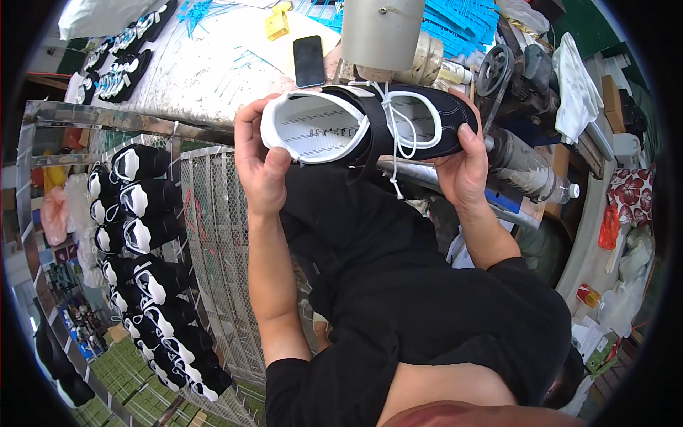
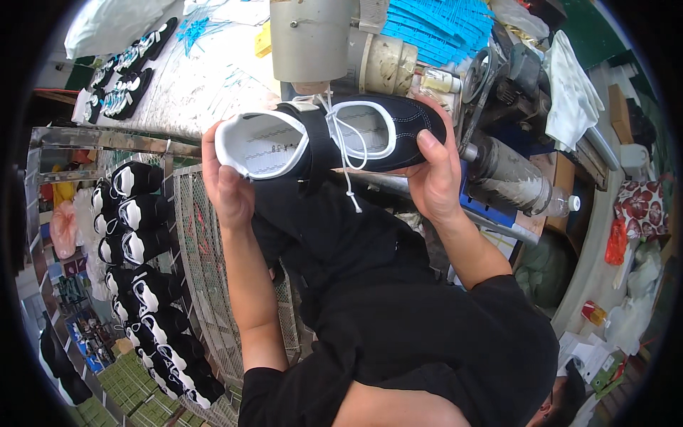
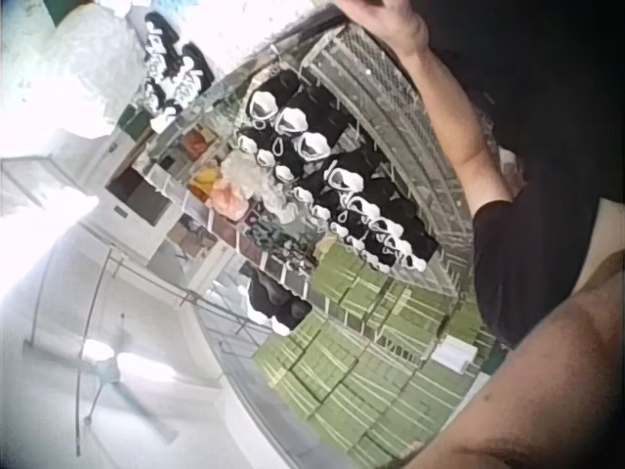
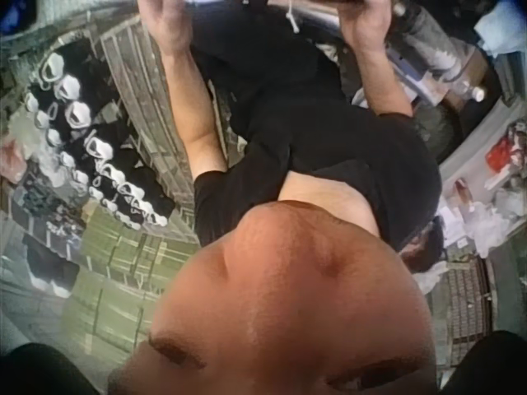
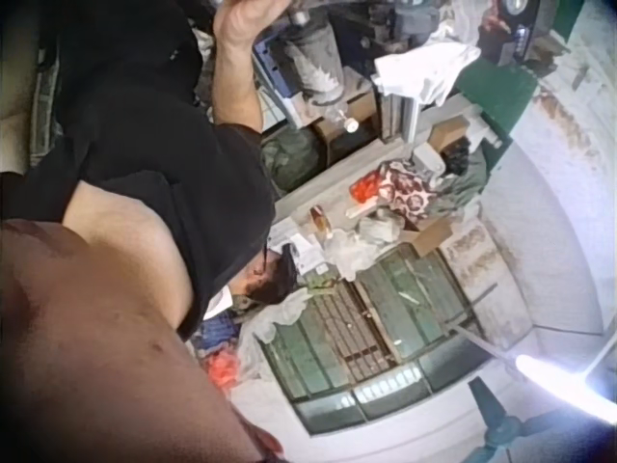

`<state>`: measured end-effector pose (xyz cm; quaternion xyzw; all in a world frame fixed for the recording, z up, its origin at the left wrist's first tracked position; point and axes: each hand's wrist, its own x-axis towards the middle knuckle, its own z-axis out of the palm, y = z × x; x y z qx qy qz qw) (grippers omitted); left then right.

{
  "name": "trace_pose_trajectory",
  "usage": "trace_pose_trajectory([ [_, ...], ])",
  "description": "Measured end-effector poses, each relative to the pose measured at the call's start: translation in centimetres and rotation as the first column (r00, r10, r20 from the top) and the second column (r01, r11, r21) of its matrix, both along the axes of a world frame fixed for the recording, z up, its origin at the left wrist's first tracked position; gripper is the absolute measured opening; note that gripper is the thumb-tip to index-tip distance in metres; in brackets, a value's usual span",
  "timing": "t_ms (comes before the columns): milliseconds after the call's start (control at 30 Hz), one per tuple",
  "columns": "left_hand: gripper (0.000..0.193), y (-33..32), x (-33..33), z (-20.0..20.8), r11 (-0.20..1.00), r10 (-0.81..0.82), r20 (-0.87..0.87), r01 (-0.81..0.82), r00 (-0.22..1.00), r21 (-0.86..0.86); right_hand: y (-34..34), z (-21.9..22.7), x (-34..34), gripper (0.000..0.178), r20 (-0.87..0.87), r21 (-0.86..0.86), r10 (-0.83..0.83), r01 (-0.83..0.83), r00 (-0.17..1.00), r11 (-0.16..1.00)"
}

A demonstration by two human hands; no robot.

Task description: The person sits and repeatedly wipes the exterior of black and white shoes with a white cloth. They handle each shoe one at a time, turning it over to clean different sides, then place it on a nearby metal rack. The person continues this process for multiple shoes.

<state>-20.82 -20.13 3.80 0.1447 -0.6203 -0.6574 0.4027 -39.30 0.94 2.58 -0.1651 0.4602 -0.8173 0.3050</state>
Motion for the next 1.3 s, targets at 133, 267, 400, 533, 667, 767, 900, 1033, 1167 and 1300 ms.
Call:
trace_pose_trajectory([
  [133, 0.06, 0.5, 0.0, -1.4, 0.998, -0.012, -0.036, 0.014, 0.999, 0.067, 0.9, 0.0, -0.4, 0.076, 0.033, -0.058, 0.104, -0.102, 0.994, 0.993],
  [267, 0.044, 2.0, 0.9, -1.6, 0.947, -0.009, 0.03, -0.001, 1.0, 0.32, 0.8, -1.0, -1.2, 0.08, -0.198, 0.031, 0.174, -0.171, 0.965, 0.985],
  [400, 0.057, 3.4, 3.7, -2.0, 0.886, -0.048, 0.023, 0.032, 0.999, 0.463, -1.6, -0.3, -1.3, 0.067, -0.027, 0.002, 0.285, -0.285, 0.958, 0.959],
  [533, 0.065, 4.6, 5.8, -2.2, 0.878, -0.088, 0.041, 0.058, 0.995, 0.476, -4.3, 0.0, -2.0, 0.04, 0.082, 0.035, 0.371, -0.374, 0.925, 0.927],
  [667, 0.069, 4.8, 6.4, -2.3, 0.903, 0.021, 0.105, -0.064, 0.994, 0.425, -6.3, 0.8, -1.9, 0.038, 0.183, 0.051, 0.333, -0.347, 0.925, 0.937],
  [767, 0.069, 4.2, 6.0, -2.1, 0.882, 0.088, 0.128, -0.137, 0.988, 0.451, -6.9, 0.5, -1.8, 0.041, 0.193, 0.05, 0.316, -0.331, 0.929, 0.942],
  [900, 0.07, 4.0, 4.7, -0.7, 0.873, 0.11, 0.154, -0.17, 0.982, 0.456, -6.9, 0.3, -1.9, 0.042, 0.211, 0.051, 0.298, -0.315, 0.931, 0.948],
  [1033, 0.072, 3.6, 4.1, 1.0, 0.885, 0.015, 0.171, -0.093, 0.985, 0.457, -6.3, 0.9, -1.2, 0.042, 0.18, 0.105, 0.228, -0.249, 0.957, 0.963],
  [1167, 0.066, 2.8, 2.3, 0.1, 0.886, -0.026, 0.092, -0.019, 0.995, 0.463, -3.3, 0.1, -1.2, 0.04, 0.183, 0.093, 0.167, -0.187, 0.969, 0.978],
  [1300, 0.06, 2.9, 0.3, 0.5, 0.904, -0.119, 0.049, 0.087, 0.992, 0.419, 0.5, -0.7, -0.5, 0.041, 0.078, 0.074, 0.049, -0.055, 0.996, 0.996],
])
